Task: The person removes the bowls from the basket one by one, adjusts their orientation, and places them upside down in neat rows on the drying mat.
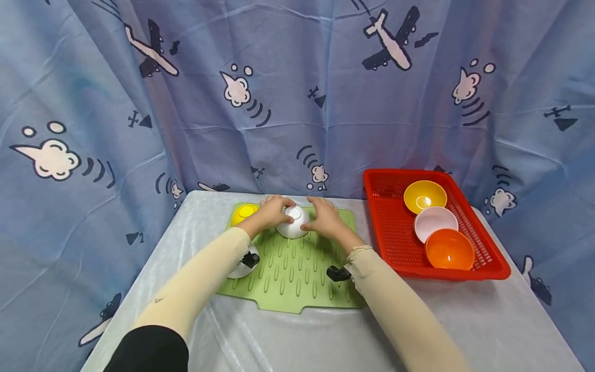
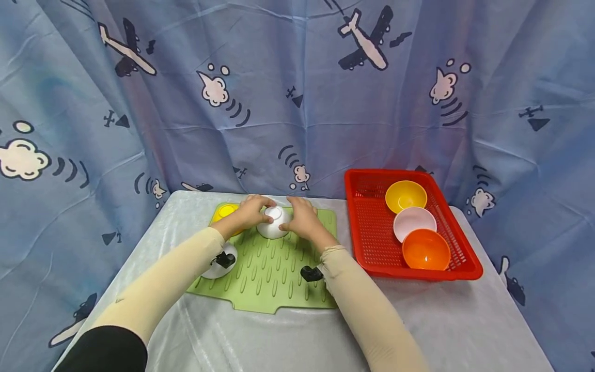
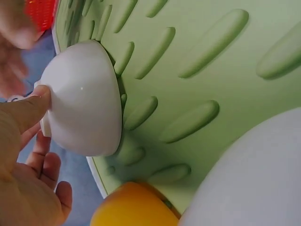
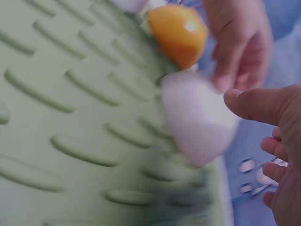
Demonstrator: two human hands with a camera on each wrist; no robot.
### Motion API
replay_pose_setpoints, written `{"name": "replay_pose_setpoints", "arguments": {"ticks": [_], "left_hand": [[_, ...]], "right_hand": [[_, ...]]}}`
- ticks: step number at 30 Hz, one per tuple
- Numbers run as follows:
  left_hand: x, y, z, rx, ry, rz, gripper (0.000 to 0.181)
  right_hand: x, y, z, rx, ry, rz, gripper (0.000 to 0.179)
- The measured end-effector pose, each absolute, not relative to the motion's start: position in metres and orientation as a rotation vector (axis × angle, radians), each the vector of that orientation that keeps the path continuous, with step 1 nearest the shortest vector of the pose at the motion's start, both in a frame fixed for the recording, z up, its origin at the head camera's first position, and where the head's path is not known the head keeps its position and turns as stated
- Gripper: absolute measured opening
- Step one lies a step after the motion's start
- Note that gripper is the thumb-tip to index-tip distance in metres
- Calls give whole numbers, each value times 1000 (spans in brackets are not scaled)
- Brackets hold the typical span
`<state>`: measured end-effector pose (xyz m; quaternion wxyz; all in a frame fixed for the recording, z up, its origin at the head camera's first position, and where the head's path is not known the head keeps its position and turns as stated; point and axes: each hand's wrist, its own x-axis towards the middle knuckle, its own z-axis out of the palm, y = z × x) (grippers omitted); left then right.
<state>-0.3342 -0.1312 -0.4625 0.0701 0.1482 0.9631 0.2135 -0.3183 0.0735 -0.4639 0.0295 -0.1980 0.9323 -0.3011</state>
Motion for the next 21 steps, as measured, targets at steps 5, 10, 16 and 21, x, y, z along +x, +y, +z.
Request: {"name": "replay_pose_setpoints", "arguments": {"ticks": [5, 10, 16, 21], "left_hand": [[-332, -131, -462, 445, 2902, 638, 51], [-329, -133, -461, 453, 2895, 685, 53], [-327, -133, -463, 432, 2898, 705, 54], [-326, -133, -464, 432, 2899, 712, 54]], "right_hand": [[-301, 95, -413, -686, 2886, -952, 91], [-285, 133, -370, -857, 2885, -895, 79], [-266, 199, -341, -955, 2894, -712, 66], [-252, 259, -335, -891, 2903, -579, 58]]}}
